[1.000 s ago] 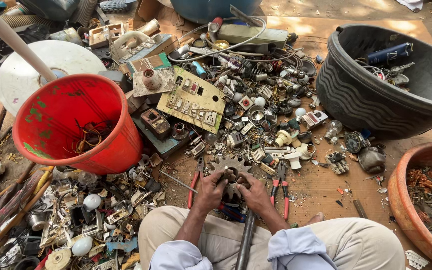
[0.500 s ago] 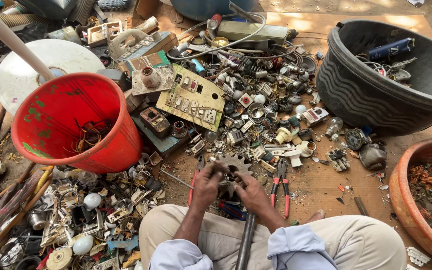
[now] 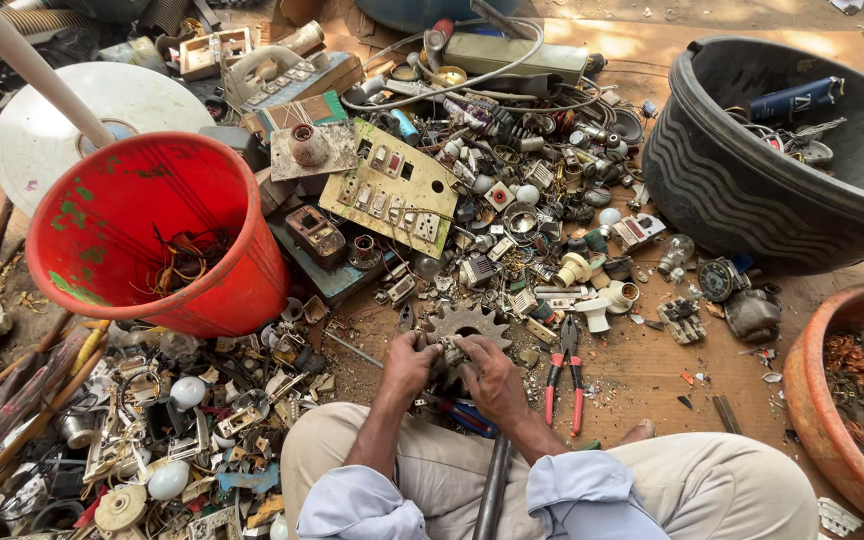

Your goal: The person sits cross-legged on the ground and uses a hammer to strike a metal gear-like object, attempting to break it apart or remove a component. The person repeatedly hits the object and occasionally uses pliers to manipulate the pieces.

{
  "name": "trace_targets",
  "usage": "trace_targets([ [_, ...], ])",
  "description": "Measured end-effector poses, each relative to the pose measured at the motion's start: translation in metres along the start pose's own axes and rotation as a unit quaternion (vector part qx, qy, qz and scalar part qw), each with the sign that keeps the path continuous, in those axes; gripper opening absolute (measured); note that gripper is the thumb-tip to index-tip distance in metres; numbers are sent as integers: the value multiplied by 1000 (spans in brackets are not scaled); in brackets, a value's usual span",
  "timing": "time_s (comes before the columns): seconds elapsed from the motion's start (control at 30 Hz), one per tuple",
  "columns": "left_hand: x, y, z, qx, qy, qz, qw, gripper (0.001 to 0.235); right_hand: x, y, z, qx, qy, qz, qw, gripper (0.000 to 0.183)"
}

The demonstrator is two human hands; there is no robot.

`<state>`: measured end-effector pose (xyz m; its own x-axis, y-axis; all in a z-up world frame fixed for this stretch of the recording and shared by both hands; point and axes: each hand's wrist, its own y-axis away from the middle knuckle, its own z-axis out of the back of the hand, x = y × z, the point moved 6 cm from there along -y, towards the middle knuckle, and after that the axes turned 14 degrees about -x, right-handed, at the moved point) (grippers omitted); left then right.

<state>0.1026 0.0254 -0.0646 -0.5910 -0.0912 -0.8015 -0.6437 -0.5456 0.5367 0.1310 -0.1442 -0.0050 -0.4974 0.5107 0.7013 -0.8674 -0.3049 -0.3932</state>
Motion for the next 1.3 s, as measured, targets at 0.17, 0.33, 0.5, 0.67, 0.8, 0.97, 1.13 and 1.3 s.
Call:
trace_targets([
  [0.17,2,-6,0,-37,-119,-90,988,19,5,-5,2,0,-45,4,999,35],
  [0.33,-11,3,3,-40,-73,-106,991,19,-1,-5,1,13,-60,-24,998,34],
  [0.5,-35,29,14,21,221,-86,971,24,0,-7,3,20,-60,-18,998,35],
  [0.67,-56,51,6,102,223,-290,925,25,-4,-9,2,38,-75,-72,994,32],
  [0.8,-52,56,4,60,139,-368,917,23,0,-10,3,32,-69,-59,995,32],
  [0.97,-46,58,7,41,53,-339,938,23,5,-12,2,48,-75,-78,993,38],
  [1.13,-44,66,17,10,33,-405,914,24,-8,-14,-3,76,-102,-132,983,39],
  [1.3,-38,68,18,-29,28,-452,891,27,-13,-13,-6,66,-111,-96,987,35],
])
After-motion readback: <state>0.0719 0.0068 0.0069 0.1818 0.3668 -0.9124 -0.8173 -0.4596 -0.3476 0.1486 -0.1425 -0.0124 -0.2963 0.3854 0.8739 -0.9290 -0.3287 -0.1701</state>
